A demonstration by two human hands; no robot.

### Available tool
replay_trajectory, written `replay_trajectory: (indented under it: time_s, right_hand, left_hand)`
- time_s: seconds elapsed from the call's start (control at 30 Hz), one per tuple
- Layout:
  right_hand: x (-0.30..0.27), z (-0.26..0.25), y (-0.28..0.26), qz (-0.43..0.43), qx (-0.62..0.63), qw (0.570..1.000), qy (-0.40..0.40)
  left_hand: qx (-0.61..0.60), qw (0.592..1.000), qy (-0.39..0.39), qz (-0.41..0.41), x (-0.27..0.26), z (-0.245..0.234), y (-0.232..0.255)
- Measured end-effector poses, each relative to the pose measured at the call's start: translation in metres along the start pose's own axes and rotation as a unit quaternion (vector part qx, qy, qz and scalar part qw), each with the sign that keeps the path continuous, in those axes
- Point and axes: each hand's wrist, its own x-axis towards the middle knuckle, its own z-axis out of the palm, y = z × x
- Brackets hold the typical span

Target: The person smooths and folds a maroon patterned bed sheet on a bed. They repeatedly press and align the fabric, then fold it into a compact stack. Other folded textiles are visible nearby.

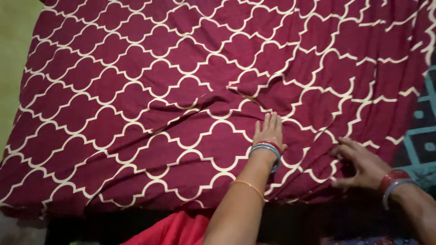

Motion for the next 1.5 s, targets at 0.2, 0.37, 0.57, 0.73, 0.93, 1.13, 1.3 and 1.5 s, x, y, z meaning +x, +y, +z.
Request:
replay_trajectory:
  time_s: [0.2,0.37,0.57,0.73,0.93,1.13,1.3,1.5]
  right_hand:
    - [-0.004,-0.016,0.006,-0.052,-0.24,0.967,-0.075]
    - [-0.035,-0.054,-0.023,-0.052,-0.246,0.966,0.054]
    - [-0.069,-0.102,-0.057,0.074,-0.004,0.986,0.149]
    - [-0.074,-0.115,-0.045,-0.066,-0.099,0.93,0.348]
    - [-0.073,-0.093,-0.049,0.064,-0.141,0.95,0.273]
    - [-0.066,-0.104,-0.083,0.024,-0.17,0.943,0.286]
    - [-0.055,-0.154,-0.088,-0.072,-0.031,0.915,0.397]
    - [-0.053,-0.224,-0.112,-0.112,0.011,0.927,0.358]
  left_hand:
    - [-0.01,0.999,-0.038,-0.018,-0.005,-0.01,0.014]
    - [-0.08,0.994,-0.028,0.063,-0.031,-0.047,0.047]
    - [-0.099,0.99,0.046,0.085,-0.058,-0.072,0.102]
    - [-0.12,0.985,0.106,0.065,-0.064,-0.085,0.105]
    - [-0.162,0.977,0.123,0.068,-0.063,-0.103,0.098]
    - [-0.17,0.967,0.167,0.092,-0.067,-0.106,0.076]
    - [-0.158,0.97,0.183,0.02,-0.054,-0.122,0.041]
    - [-0.12,0.987,0.106,-0.029,-0.04,-0.174,0.035]
